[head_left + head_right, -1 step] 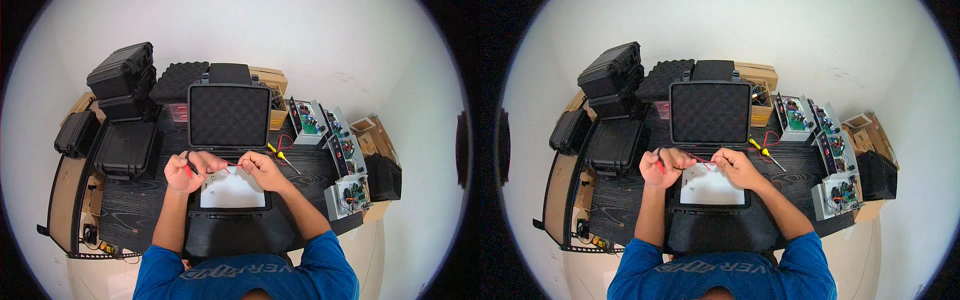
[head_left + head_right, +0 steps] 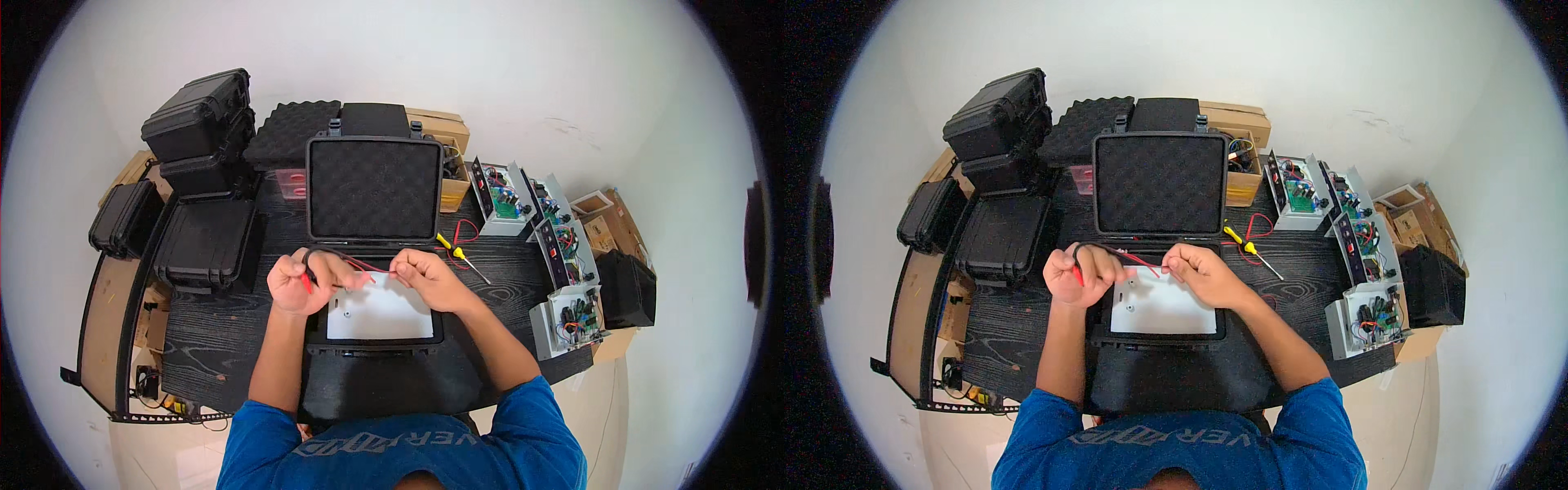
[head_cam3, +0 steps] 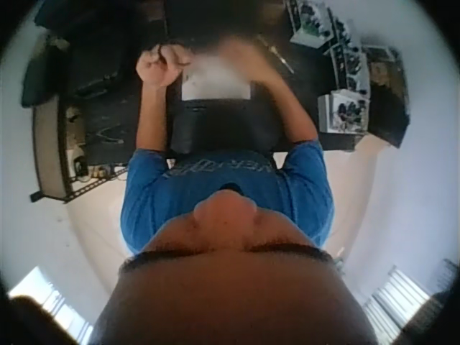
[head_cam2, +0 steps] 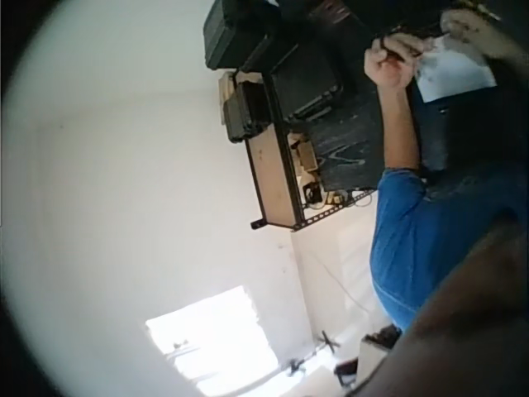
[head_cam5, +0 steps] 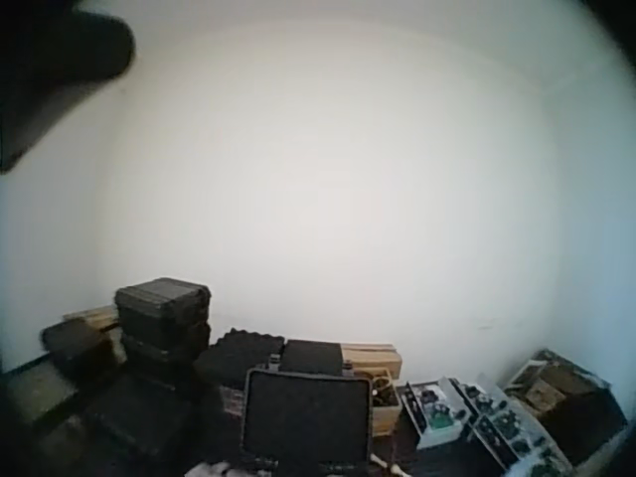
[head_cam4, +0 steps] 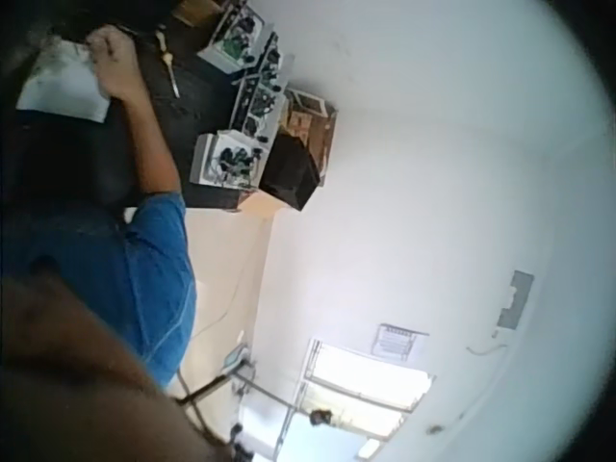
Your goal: The person packs circuit boards into protective cases, then tests a board with a multimeter connected by cables.
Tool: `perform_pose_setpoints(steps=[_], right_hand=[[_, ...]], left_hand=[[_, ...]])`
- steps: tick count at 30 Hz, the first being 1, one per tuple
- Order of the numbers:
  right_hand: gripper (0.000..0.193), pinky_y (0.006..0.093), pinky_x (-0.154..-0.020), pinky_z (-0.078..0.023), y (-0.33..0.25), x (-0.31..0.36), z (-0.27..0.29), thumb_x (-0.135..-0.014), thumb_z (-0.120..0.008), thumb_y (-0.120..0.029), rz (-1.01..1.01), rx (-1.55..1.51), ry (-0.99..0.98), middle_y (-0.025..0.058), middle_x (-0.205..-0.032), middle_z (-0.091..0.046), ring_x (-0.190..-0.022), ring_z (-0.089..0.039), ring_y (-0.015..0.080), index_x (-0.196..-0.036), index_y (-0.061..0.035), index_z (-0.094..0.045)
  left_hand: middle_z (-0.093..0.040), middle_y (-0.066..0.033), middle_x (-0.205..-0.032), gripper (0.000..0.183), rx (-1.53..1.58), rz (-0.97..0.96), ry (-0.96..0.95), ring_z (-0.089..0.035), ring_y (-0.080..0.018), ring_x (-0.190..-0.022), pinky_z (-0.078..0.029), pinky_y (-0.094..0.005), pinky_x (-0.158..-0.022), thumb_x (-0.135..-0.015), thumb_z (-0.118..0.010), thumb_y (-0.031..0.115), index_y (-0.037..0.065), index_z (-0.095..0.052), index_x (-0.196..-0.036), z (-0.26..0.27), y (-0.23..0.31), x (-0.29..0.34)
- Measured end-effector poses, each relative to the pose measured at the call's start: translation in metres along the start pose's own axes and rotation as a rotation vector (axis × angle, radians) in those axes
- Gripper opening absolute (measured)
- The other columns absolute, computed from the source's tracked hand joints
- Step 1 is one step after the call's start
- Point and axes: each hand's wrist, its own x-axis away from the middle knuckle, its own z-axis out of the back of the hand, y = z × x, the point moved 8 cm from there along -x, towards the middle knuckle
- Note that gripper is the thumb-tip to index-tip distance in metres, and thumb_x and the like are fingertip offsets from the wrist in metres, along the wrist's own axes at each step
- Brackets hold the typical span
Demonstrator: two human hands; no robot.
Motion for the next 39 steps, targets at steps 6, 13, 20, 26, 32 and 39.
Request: perform_pose_setpoints(steps=[6,13,20,26,32,39], right_hand=[[0.028,0.0298,-0.089,-0.052,-0.021,0.001,-0.020,-0.106,-0.055,-0.017,0.092,-0.064,-0.119,0.0077,-0.104,-0.071,-0.099,-0.065,0.0127,-0.125,0.0029,-0.061],[0.021,0.0317,-0.093,-0.050,-0.053,-0.005,-0.029,-0.104,-0.061,-0.018,0.166,0.025,0.016,0.0095,-0.108,-0.068,-0.101,-0.064,0.0168,-0.107,0.0004,-0.071],[0.041,0.0331,-0.101,-0.039,-0.028,-0.001,-0.006,-0.106,-0.056,-0.037,0.085,-0.238,-0.183,0.0053,-0.114,-0.055,-0.109,-0.052,0.0168,-0.086,-0.0036,-0.068],[0.043,0.0362,-0.104,-0.039,-0.008,0.020,0.026,-0.099,-0.066,-0.040,-0.056,-0.512,-0.232,0.0076,-0.118,-0.055,-0.118,-0.050,0.0208,-0.075,-0.0049,-0.065],[0.048,0.0373,-0.102,-0.042,-0.002,0.035,0.057,-0.103,-0.060,-0.041,-0.064,-0.345,-0.249,0.0089,-0.112,-0.057,-0.110,-0.053,0.0217,-0.072,-0.0044,-0.062],[0.037,0.0315,-0.088,-0.045,0.008,0.042,0.042,-0.107,-0.051,-0.026,-0.190,0.091,-0.323,0.0054,-0.094,-0.060,-0.093,-0.057,0.0177,-0.084,-0.0013,-0.065]], left_hand=[[-0.067,-0.0417,-0.096,0.050,0.243,0.130,-0.164,-0.070,-0.0489,-0.082,-0.052,-0.0585,-0.098,-0.089,-0.041,0.031,-0.008,-0.065,-0.069,-0.015,-0.017,0.001],[-0.066,-0.0426,-0.093,0.048,0.098,0.318,-0.142,-0.069,-0.0473,-0.078,-0.055,-0.0558,-0.093,-0.089,-0.043,0.031,-0.007,-0.063,-0.066,-0.024,-0.039,0.005],[-0.070,-0.0296,-0.088,0.051,0.292,-0.065,-0.026,-0.068,-0.0429,-0.085,-0.054,-0.0571,-0.097,-0.091,-0.037,0.030,-0.006,-0.066,-0.069,-0.011,0.002,0.000],[-0.068,-0.0157,-0.097,0.041,0.442,-0.174,0.126,-0.063,-0.0329,-0.095,-0.051,-0.0547,-0.102,-0.095,-0.038,0.026,0.000,-0.057,-0.069,0.003,0.022,-0.001],[-0.051,-0.0162,-0.152,0.049,0.245,-0.399,0.104,-0.041,-0.0314,-0.147,-0.022,-0.0488,-0.128,-0.098,-0.041,0.022,-0.001,-0.062,-0.135,0.017,0.037,-0.005],[-0.053,-0.0187,-0.150,0.047,0.049,-0.440,0.368,-0.047,-0.0349,-0.142,-0.023,-0.0520,-0.127,-0.101,-0.039,0.025,-0.003,-0.058,-0.135,0.014,0.033,-0.003]])
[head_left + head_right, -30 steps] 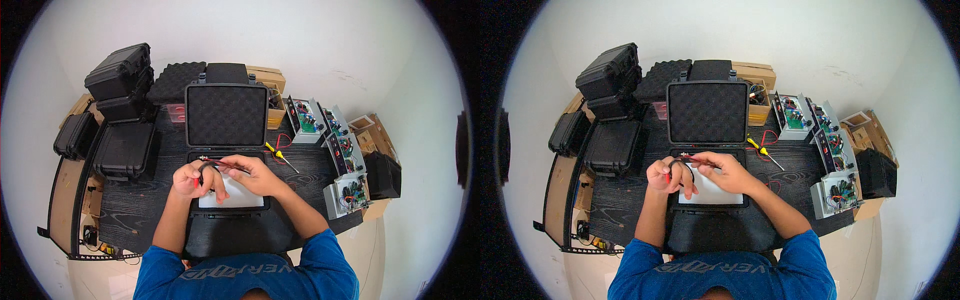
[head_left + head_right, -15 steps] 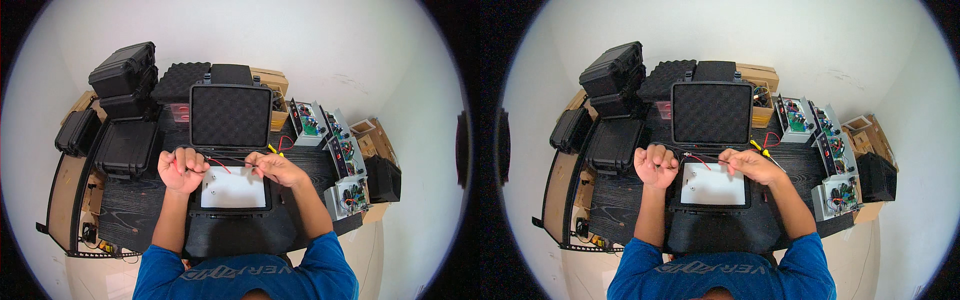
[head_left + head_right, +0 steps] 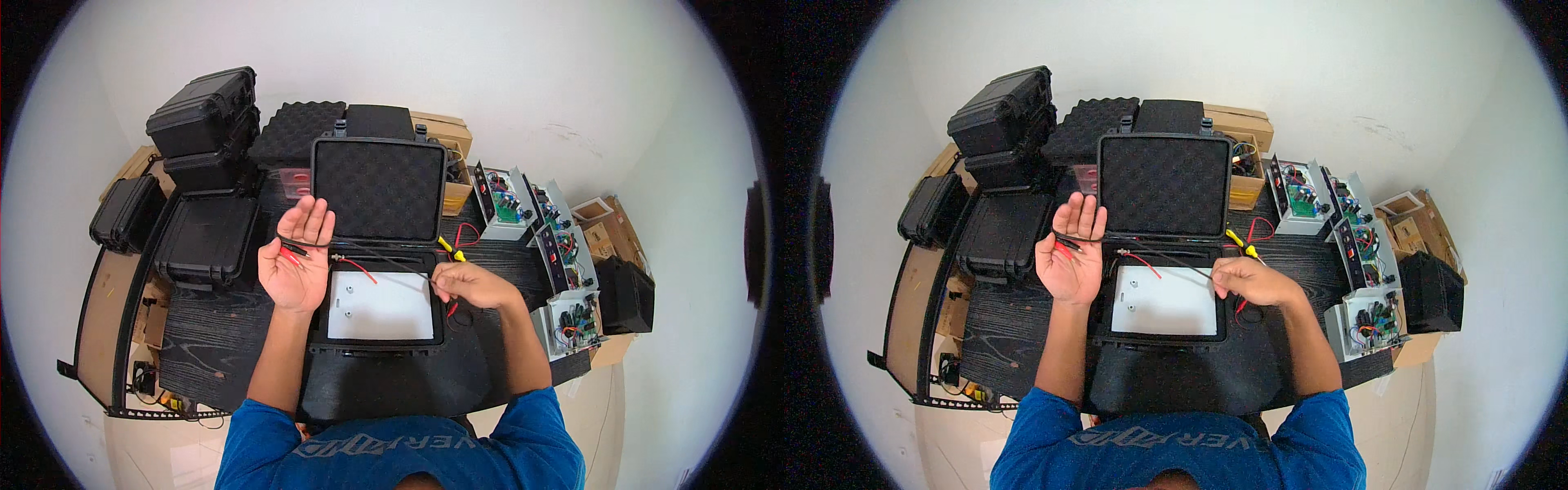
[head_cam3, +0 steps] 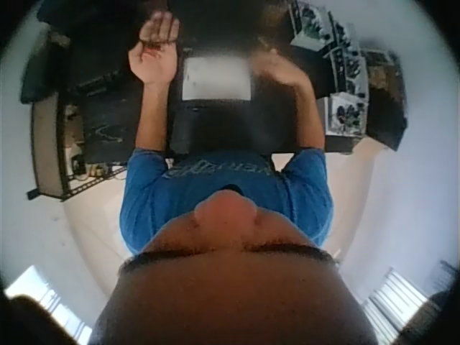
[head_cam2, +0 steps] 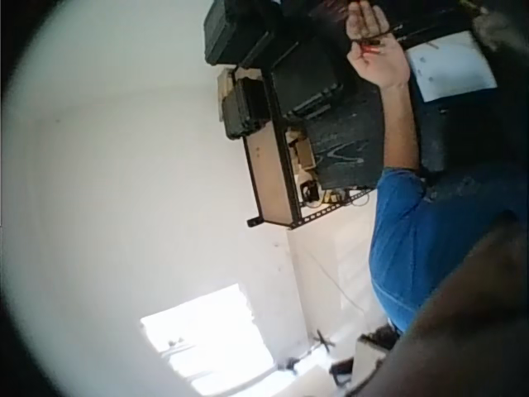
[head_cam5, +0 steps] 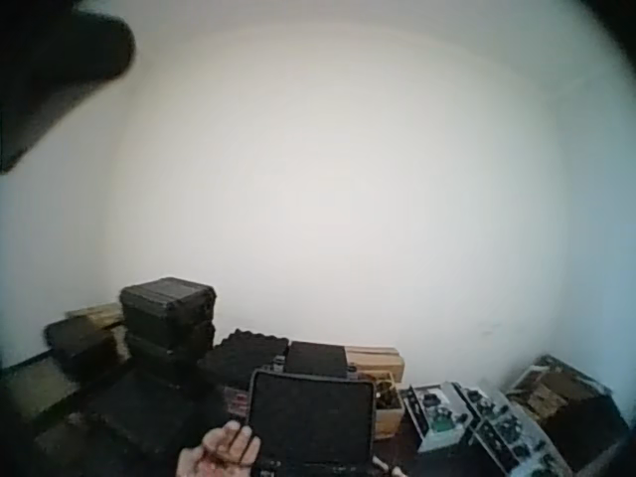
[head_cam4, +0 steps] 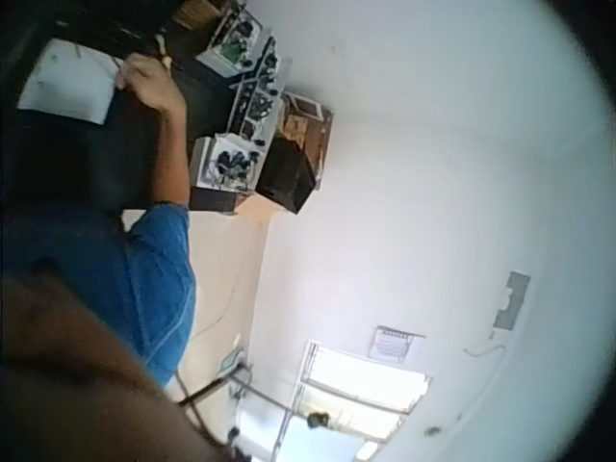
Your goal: The person packs circuit boards into protective cases, then tests a board with a multimeter connected by cables.
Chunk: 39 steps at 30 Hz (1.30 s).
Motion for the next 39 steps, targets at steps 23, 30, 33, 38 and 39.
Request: perform_pose_setpoints(steps=[23,30,33,38,39], right_hand=[[0.018,0.0275,-0.077,-0.050,-0.043,-0.070,-0.062,-0.106,-0.054,-0.014,0.193,-0.049,0.256,0.0032,-0.093,-0.069,-0.086,-0.060,0.0079,-0.105,-0.0001,-0.066],[0.031,0.0267,-0.075,-0.051,-0.046,-0.054,-0.064,-0.110,-0.049,-0.030,0.172,-0.257,0.039,-0.0003,-0.090,-0.064,-0.083,-0.059,0.0081,-0.101,-0.0045,-0.065],[0.031,0.0260,-0.069,-0.050,-0.058,-0.044,-0.054,-0.110,-0.048,-0.030,0.012,-0.408,0.026,-0.0013,-0.087,-0.062,-0.079,-0.058,0.0072,-0.099,-0.0058,-0.064],[0.023,0.0273,-0.063,-0.050,-0.079,-0.043,-0.030,-0.106,-0.056,-0.023,0.186,-0.139,0.246,0.0022,-0.086,-0.064,-0.073,-0.062,0.0111,-0.095,-0.0047,-0.066],[0.017,0.0314,-0.069,-0.053,-0.096,-0.038,-0.022,-0.102,-0.060,-0.017,0.308,0.197,0.364,0.0060,-0.090,-0.066,-0.077,-0.065,0.0187,-0.094,-0.0036,-0.067]], left_hand=[[-0.061,-0.0255,-0.130,0.041,-0.191,0.279,-0.085,-0.054,-0.0375,-0.132,-0.033,-0.0493,-0.121,-0.102,-0.038,0.030,-0.003,-0.062,-0.110,-0.002,-0.037,0.013],[-0.069,-0.0148,-0.120,0.038,-1.079,0.362,-0.186,-0.062,-0.0241,-0.117,-0.042,-0.0353,-0.109,-0.106,-0.034,0.015,-0.006,-0.065,-0.112,0.000,-0.058,0.020],[-0.069,-0.0105,-0.101,0.037,-1.161,0.599,-0.198,-0.064,-0.0210,-0.101,-0.047,-0.0325,-0.093,-0.103,-0.034,0.015,-0.005,-0.065,-0.102,0.012,-0.068,0.031],[-0.062,-0.0071,-0.075,0.034,-0.951,0.996,-0.459,-0.061,-0.0174,-0.072,-0.046,-0.0310,-0.073,-0.096,-0.037,0.022,-0.001,-0.062,-0.089,0.006,-0.091,0.057],[-0.059,-0.0064,-0.065,0.034,-0.875,1.051,-0.446,-0.060,-0.0177,-0.063,-0.049,-0.0329,-0.076,-0.095,-0.038,0.023,0.000,-0.062,-0.089,0.004,-0.093,0.062]])
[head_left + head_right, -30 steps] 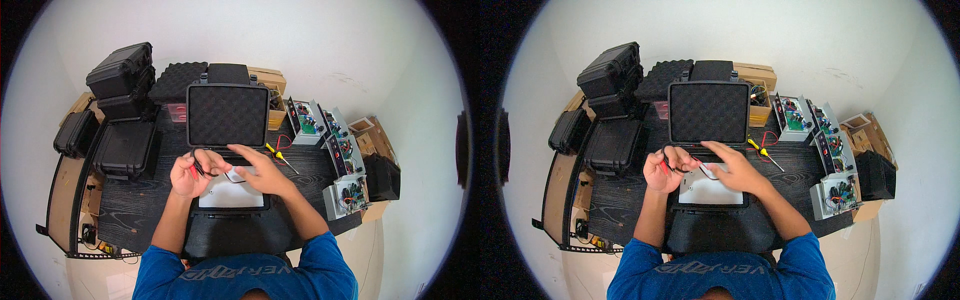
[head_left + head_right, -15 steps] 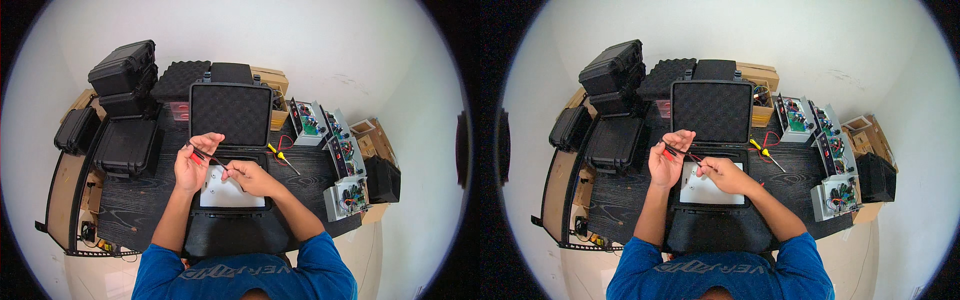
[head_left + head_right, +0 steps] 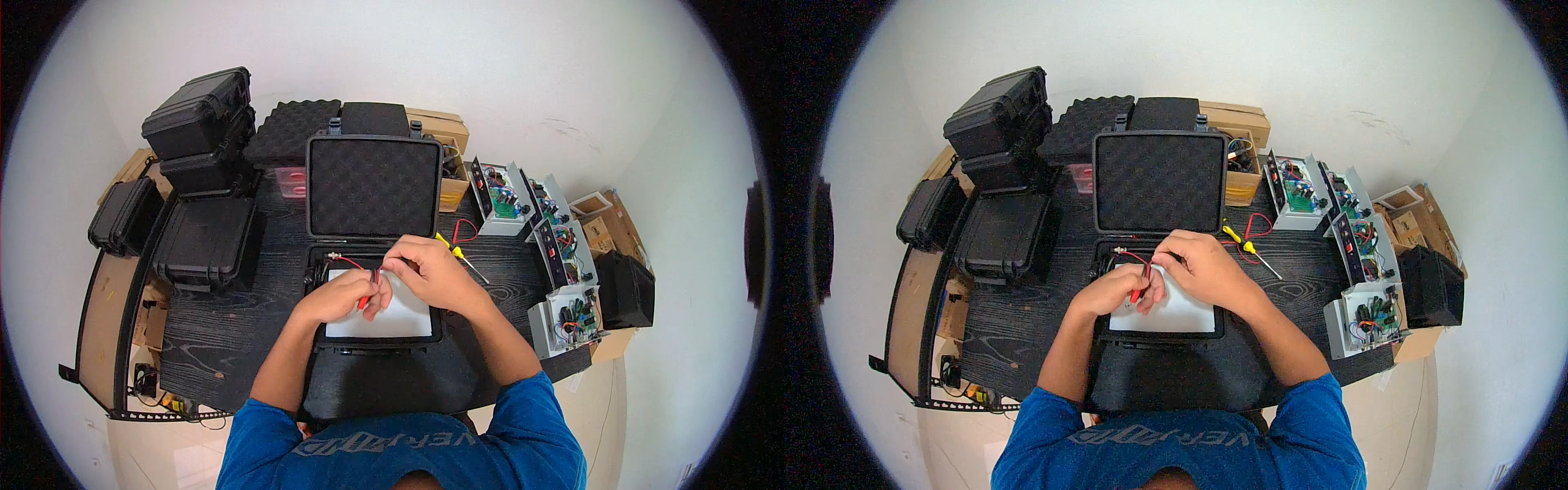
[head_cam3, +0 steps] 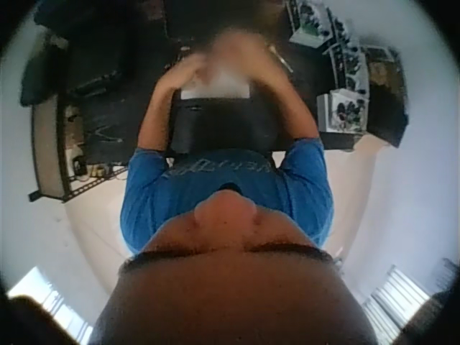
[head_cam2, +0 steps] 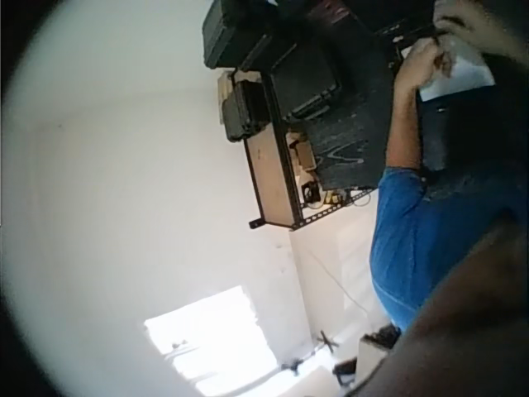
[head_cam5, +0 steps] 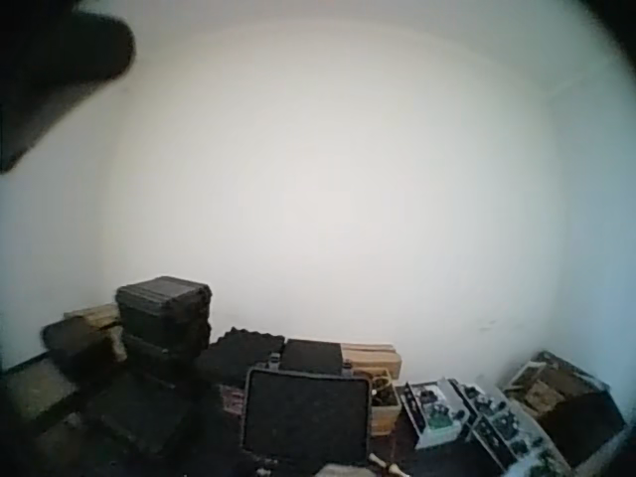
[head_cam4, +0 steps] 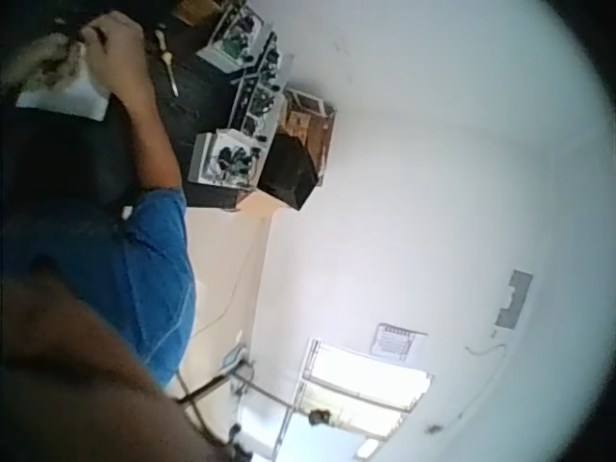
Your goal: The person packs circuit boards into protective cases, then tests a board with a multimeter connected by cables.
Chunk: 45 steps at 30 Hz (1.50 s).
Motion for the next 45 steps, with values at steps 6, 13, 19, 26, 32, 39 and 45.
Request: perform_pose_setpoints(steps=[6,13,19,26,32,39,45], right_hand=[[0.006,0.0362,-0.080,-0.054,-0.022,0.006,0.005,-0.091,-0.068,-0.010,0.314,0.402,0.087,0.0095,-0.102,-0.067,-0.089,-0.067,0.0292,-0.094,-0.0055,-0.072],[0.012,0.0283,-0.085,-0.047,-0.004,0.008,0.007,-0.097,-0.067,-0.015,0.286,0.313,0.101,0.0076,-0.112,-0.062,-0.096,-0.060,0.0190,-0.095,-0.0037,-0.069],[0.026,0.0269,-0.070,-0.045,0.052,0.012,-0.009,-0.109,-0.052,-0.023,-0.244,-0.243,-0.121,0.0002,-0.089,-0.060,-0.074,-0.049,0.0083,-0.104,-0.0011,-0.067],[0.019,0.0375,-0.076,-0.054,0.017,0.015,0.006,-0.103,-0.058,-0.017,0.069,0.087,0.223,0.0087,-0.089,-0.069,-0.083,-0.070,0.0236,-0.108,-0.0020,-0.069],[0.016,0.0306,-0.066,-0.051,0.007,0.023,-0.013,-0.102,-0.060,-0.014,0.212,0.472,0.108,0.0053,-0.082,-0.066,-0.074,-0.065,0.0156,-0.097,-0.0004,-0.067],[0.029,0.0208,-0.054,-0.037,0.030,0.020,-0.024,-0.111,-0.046,-0.029,-0.340,-0.564,-0.138,-0.0036,-0.076,-0.056,-0.063,-0.048,0.0034,-0.097,-0.0077,-0.059],[0.011,0.0309,-0.069,-0.051,-0.007,0.009,0.001,-0.100,-0.063,-0.013,0.087,0.107,0.060,0.0089,-0.085,-0.066,-0.074,-0.065,0.0204,-0.098,-0.0028,-0.067]], left_hand=[[-0.054,-0.0093,-0.054,0.044,0.454,-0.025,-0.283,-0.065,-0.0245,-0.061,-0.050,-0.0502,-0.105,-0.098,-0.043,0.034,-0.004,-0.064,-0.088,-0.021,0.004,0.010],[-0.061,-0.0204,-0.064,0.053,0.764,-0.476,-0.228,-0.067,-0.0316,-0.077,-0.044,-0.0507,-0.110,-0.096,-0.038,0.037,-0.007,-0.067,-0.086,0.001,0.032,0.015],[-0.071,-0.0230,-0.091,0.058,0.861,-0.710,-0.116,-0.064,-0.0378,-0.104,-0.037,-0.0513,-0.115,-0.098,-0.035,0.039,-0.007,-0.070,-0.102,0.009,0.044,0.020],[-0.059,-0.0221,-0.142,0.055,1.072,-0.925,0.197,-0.048,-0.0351,-0.141,-0.029,-0.0477,-0.125,-0.106,-0.033,0.031,-0.003,-0.044,-0.148,0.048,0.045,0.027],[-0.055,-0.0211,-0.145,0.053,0.604,-0.806,0.591,-0.048,-0.0313,-0.140,-0.030,-0.0433,-0.123,-0.109,-0.033,0.033,-0.003,-0.041,-0.148,0.052,0.040,0.021],[-0.069,-0.0131,-0.117,0.041,-0.181,-0.430,0.552,-0.064,-0.0230,-0.112,-0.047,-0.0346,-0.100,-0.111,-0.036,0.025,-0.004,-0.059,-0.127,0.019,0.029,0.008],[-0.072,-0.0137,-0.088,0.039,-0.039,-0.124,-0.125,-0.070,-0.0215,-0.091,-0.051,-0.0337,-0.086,-0.103,-0.043,0.024,-0.005,-0.068,-0.094,-0.016,0.009,0.001]])
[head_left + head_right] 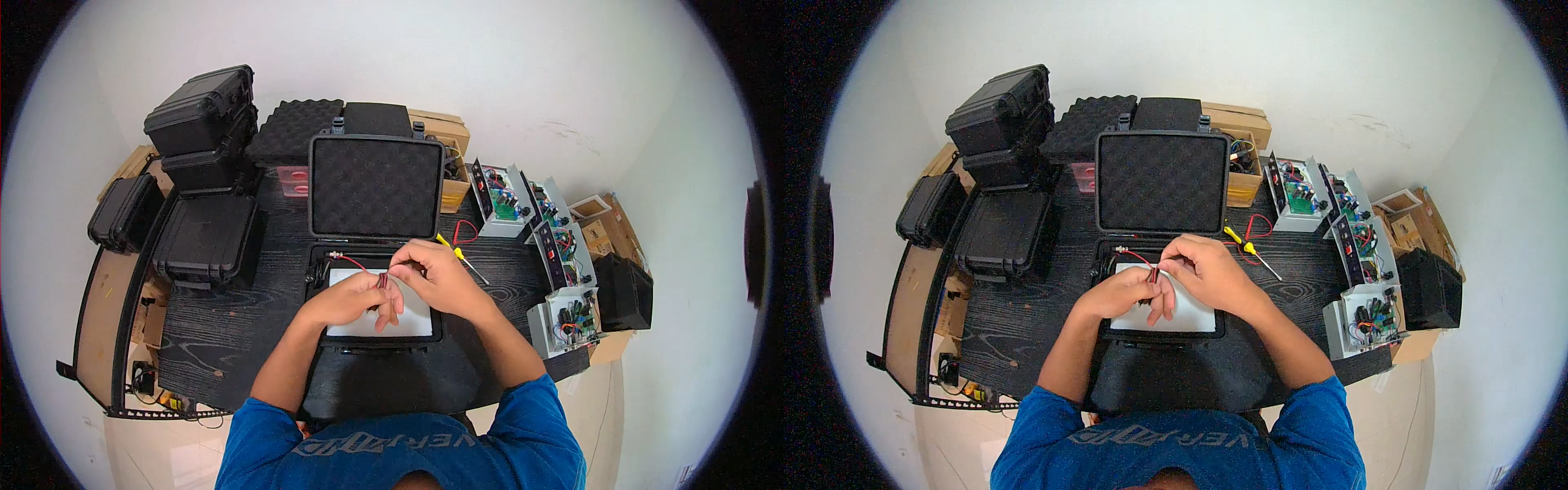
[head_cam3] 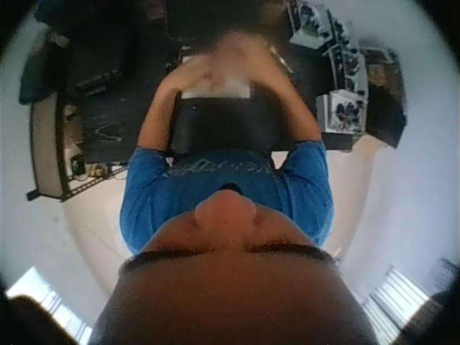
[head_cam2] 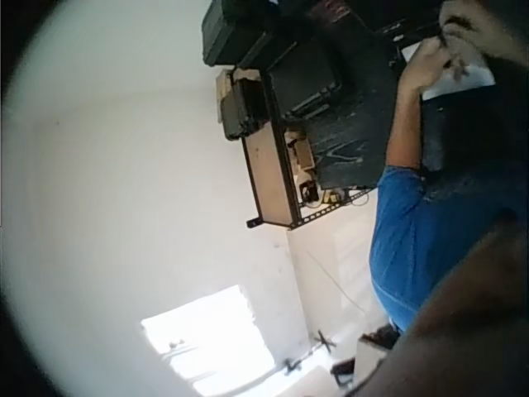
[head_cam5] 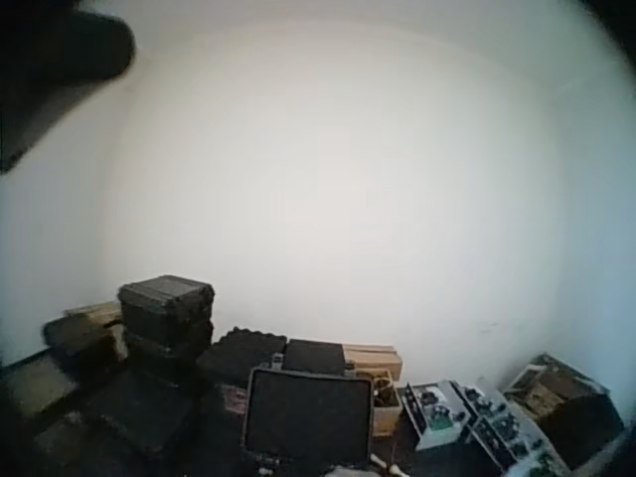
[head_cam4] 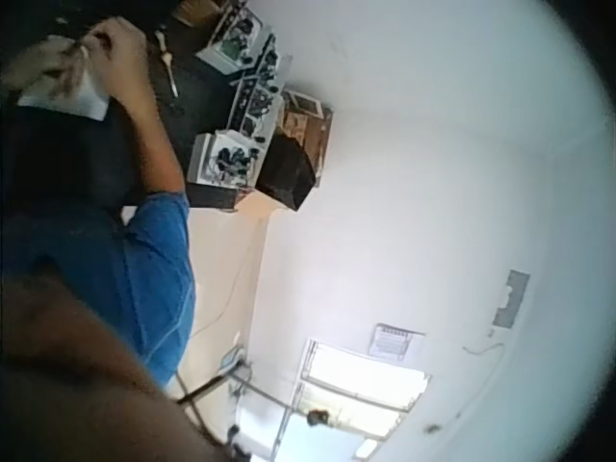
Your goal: The person packs circuit boards into protective cases, then tests a board with a multimeter connected by cables.
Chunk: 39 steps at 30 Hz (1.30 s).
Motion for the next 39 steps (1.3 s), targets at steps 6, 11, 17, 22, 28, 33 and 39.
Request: perform_pose_setpoints(steps=[6,11,17,22,28,33,39], right_hand=[[0.012,0.0378,-0.090,-0.050,-0.008,0.002,0.003,-0.092,-0.071,-0.012,0.154,0.120,0.019,0.0091,-0.104,-0.068,-0.100,-0.065,0.0273,-0.102,-0.0073,-0.073],[0.014,0.0352,-0.095,-0.045,0.007,0.002,0.000,-0.099,-0.065,-0.016,0.069,-0.036,-0.054,0.0085,-0.111,-0.063,-0.107,-0.059,0.0239,-0.093,-0.0048,-0.070],[0.032,0.0296,-0.080,-0.046,0.051,0.009,-0.002,-0.107,-0.054,-0.024,-0.239,-0.232,-0.132,0.0052,-0.084,-0.061,-0.080,-0.055,0.0151,-0.085,-0.0026,-0.064],[0.031,0.0279,-0.068,-0.048,0.044,0.013,0.000,-0.107,-0.054,-0.025,-0.294,-0.244,0.051,0.0047,-0.078,-0.066,-0.069,-0.058,0.0128,-0.091,-0.0008,-0.067],[0.032,0.0257,-0.060,-0.045,0.016,0.019,-0.010,-0.110,-0.048,-0.024,-0.053,0.049,-0.039,0.0008,-0.076,-0.064,-0.065,-0.054,0.0072,-0.097,-0.0021,-0.067],[0.031,0.0230,-0.050,-0.032,0.020,0.031,-0.038,-0.111,-0.045,-0.031,-0.511,-0.704,-0.300,-0.0039,-0.066,-0.045,-0.055,-0.039,0.0059,-0.095,-0.0069,-0.056],[0.021,0.0223,-0.051,-0.033,0.016,0.019,-0.017,-0.106,-0.059,-0.025,-0.343,-0.686,-0.131,-0.0021,-0.071,-0.051,-0.057,-0.041,0.0047,-0.098,-0.0053,-0.062]], left_hand=[[-0.070,-0.0211,-0.074,0.044,0.367,0.079,-0.136,-0.072,-0.0255,-0.075,-0.052,-0.0401,-0.093,-0.097,-0.045,0.029,-0.008,-0.069,-0.090,-0.015,0.004,0.011],[-0.068,-0.0244,-0.073,0.050,0.603,-0.228,-0.139,-0.071,-0.0334,-0.077,-0.052,-0.0486,-0.100,-0.094,-0.047,0.034,-0.011,-0.068,-0.086,-0.003,0.017,0.013],[-0.067,-0.0233,-0.073,0.058,0.793,-0.584,0.088,-0.065,-0.0355,-0.096,-0.041,-0.0512,-0.112,-0.098,-0.038,0.038,-0.008,-0.070,-0.085,0.024,0.035,0.017],[-0.071,-0.0236,-0.106,0.053,0.950,-0.792,0.184,-0.060,-0.0366,-0.121,-0.034,-0.0477,-0.119,-0.103,-0.038,0.036,-0.008,-0.064,-0.114,0.043,0.042,0.023],[-0.057,-0.0230,-0.140,0.049,0.436,-0.735,0.712,-0.045,-0.0319,-0.143,-0.024,-0.0444,-0.126,-0.111,-0.035,0.032,-0.004,-0.048,-0.141,0.067,0.041,0.030],[-0.055,-0.0194,-0.146,0.030,-0.426,-0.428,0.675,-0.036,-0.0330,-0.149,-0.025,-0.0446,-0.121,-0.107,-0.044,0.019,-0.001,-0.062,-0.119,0.036,0.038,0.010],[-0.066,-0.0181,-0.120,0.015,-0.474,-0.001,0.152,-0.059,-0.0296,-0.121,-0.042,-0.0406,-0.106,-0.094,-0.052,0.003,-0.001,-0.065,-0.099,0.008,0.018,-0.004]])
